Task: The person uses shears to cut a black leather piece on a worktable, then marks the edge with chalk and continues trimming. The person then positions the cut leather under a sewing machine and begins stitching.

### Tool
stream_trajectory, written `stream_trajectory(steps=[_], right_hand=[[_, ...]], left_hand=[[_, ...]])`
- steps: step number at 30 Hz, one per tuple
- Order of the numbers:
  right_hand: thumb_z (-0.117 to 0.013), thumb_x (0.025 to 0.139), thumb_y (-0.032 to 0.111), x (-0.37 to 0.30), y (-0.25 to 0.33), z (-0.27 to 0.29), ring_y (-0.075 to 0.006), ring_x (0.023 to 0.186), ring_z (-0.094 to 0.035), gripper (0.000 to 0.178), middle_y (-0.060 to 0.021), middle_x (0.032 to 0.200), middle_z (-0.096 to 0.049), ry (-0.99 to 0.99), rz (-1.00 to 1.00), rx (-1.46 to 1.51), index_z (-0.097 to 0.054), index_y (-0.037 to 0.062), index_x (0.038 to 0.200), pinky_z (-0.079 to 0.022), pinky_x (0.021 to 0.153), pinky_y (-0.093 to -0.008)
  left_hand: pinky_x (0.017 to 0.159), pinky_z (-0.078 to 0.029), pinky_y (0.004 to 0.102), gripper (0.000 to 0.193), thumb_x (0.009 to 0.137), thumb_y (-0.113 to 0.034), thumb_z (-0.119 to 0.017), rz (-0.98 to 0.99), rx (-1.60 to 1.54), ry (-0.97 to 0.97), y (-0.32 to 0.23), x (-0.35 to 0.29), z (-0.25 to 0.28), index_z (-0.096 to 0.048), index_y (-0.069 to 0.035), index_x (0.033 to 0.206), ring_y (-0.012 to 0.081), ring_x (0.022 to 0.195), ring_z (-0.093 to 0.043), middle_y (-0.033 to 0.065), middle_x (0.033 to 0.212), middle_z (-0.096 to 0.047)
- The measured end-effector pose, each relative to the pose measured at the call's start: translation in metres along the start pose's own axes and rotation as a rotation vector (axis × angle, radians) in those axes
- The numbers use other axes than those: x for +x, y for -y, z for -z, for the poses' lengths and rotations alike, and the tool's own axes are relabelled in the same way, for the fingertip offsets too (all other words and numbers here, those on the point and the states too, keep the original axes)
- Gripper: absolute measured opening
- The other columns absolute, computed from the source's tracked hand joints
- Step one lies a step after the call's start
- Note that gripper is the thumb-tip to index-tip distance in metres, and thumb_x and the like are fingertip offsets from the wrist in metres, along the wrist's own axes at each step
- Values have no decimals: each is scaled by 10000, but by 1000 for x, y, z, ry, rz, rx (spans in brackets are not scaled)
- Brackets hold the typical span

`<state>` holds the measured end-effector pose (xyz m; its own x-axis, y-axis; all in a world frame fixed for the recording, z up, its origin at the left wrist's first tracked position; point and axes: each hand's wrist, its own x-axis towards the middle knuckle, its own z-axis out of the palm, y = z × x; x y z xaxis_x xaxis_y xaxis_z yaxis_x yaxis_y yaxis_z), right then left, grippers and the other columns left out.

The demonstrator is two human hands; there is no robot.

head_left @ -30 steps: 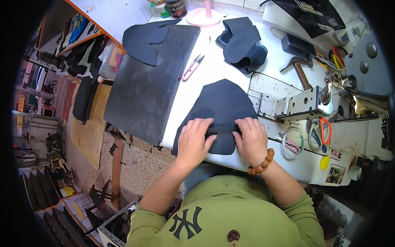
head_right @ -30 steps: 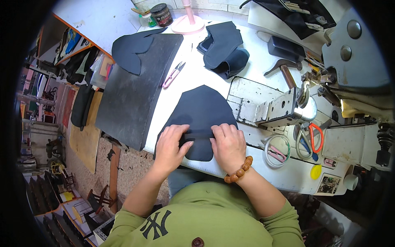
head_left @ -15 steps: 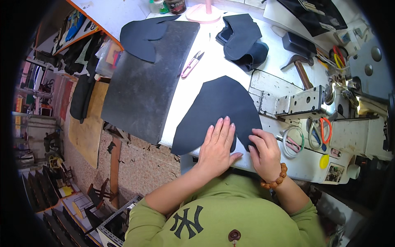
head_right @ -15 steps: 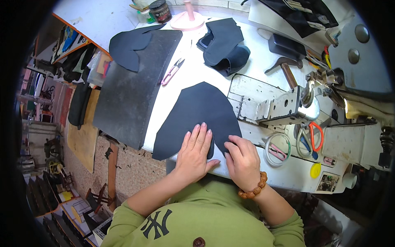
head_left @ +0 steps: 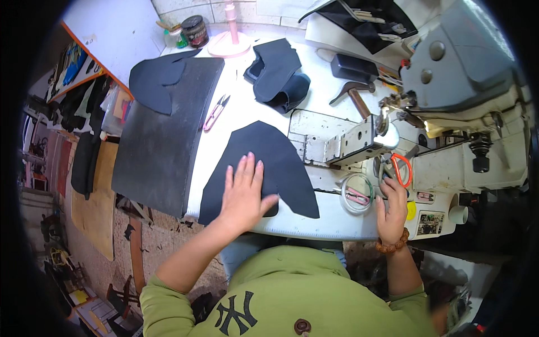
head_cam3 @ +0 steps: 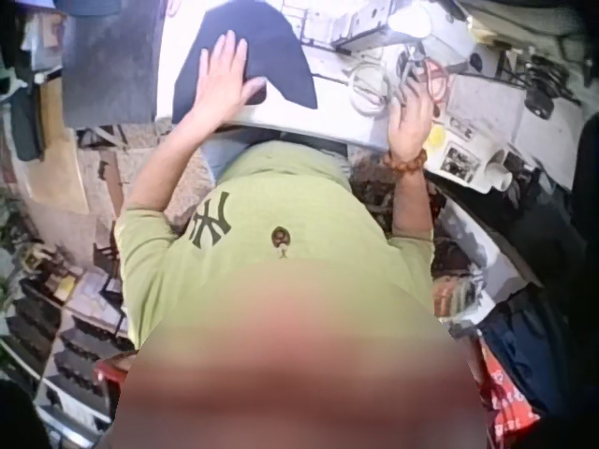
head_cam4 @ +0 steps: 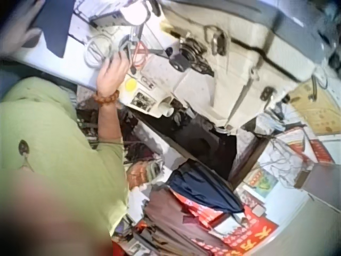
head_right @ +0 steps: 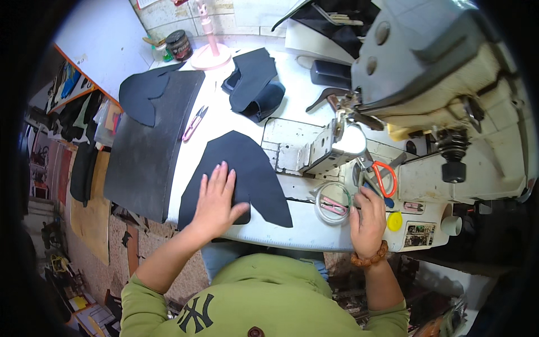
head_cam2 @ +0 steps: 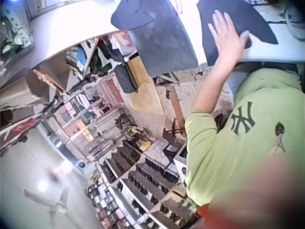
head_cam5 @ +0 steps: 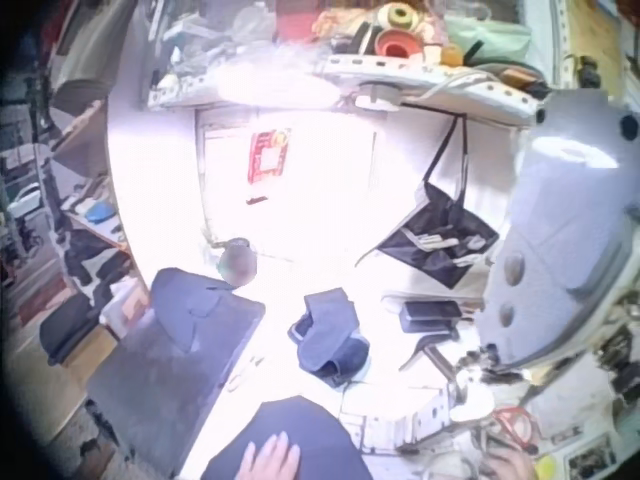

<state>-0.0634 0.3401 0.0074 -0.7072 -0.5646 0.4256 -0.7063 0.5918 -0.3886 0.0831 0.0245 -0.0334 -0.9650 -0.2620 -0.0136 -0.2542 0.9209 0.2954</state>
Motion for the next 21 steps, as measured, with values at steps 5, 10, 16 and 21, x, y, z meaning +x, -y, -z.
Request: stream_trajectory(steps=[5, 10, 16, 21], right_hand=[[-617, 837, 5, -4, -35, 0, -379, 1120, -540, 287, -175, 1201, -579, -47, -193, -44, -607, 3, 1123, -440, 956, -419], [-642, 814, 33, -17, -80, 7, -371, 1136, -533, 353, -157, 1211, -580, -26, -285, -190, -585, 27, 1162, -443, 963, -431], [-582, 736, -38, -10, -97, -6, -379, 1173, -510, 614, -178, 1249, -560, 145, -265, -259, -473, 23, 1337, -419, 1013, -441], [-578, 728, -16, 5, -97, -14, -321, 1065, -546, 638, -154, 1196, -579, 285, -278, -585, -473, 38, 1355, -446, 907, -433]], left_hand=[[1025, -419, 411, 484, 820, -89, -705, 141, -217, -222, 32, 82, 27, -554, -25, 1276, 368, 1217, -496, 196, 1320, -515], [910, -485, 427, 520, 728, -154, -790, 165, -137, 197, 44, 137, 36, -583, -61, 1196, 349, 1104, -588, 176, 1154, -626], [813, -496, 418, 360, 735, -222, -780, 14, 2, 429, 18, 148, 89, -667, -34, 1021, 328, 942, -649, 160, 950, -685], [810, -500, 391, 154, 745, -132, -727, -382, -127, 104, -26, 82, 174, -667, -104, 883, 295, 944, -610, 81, 920, -638]])
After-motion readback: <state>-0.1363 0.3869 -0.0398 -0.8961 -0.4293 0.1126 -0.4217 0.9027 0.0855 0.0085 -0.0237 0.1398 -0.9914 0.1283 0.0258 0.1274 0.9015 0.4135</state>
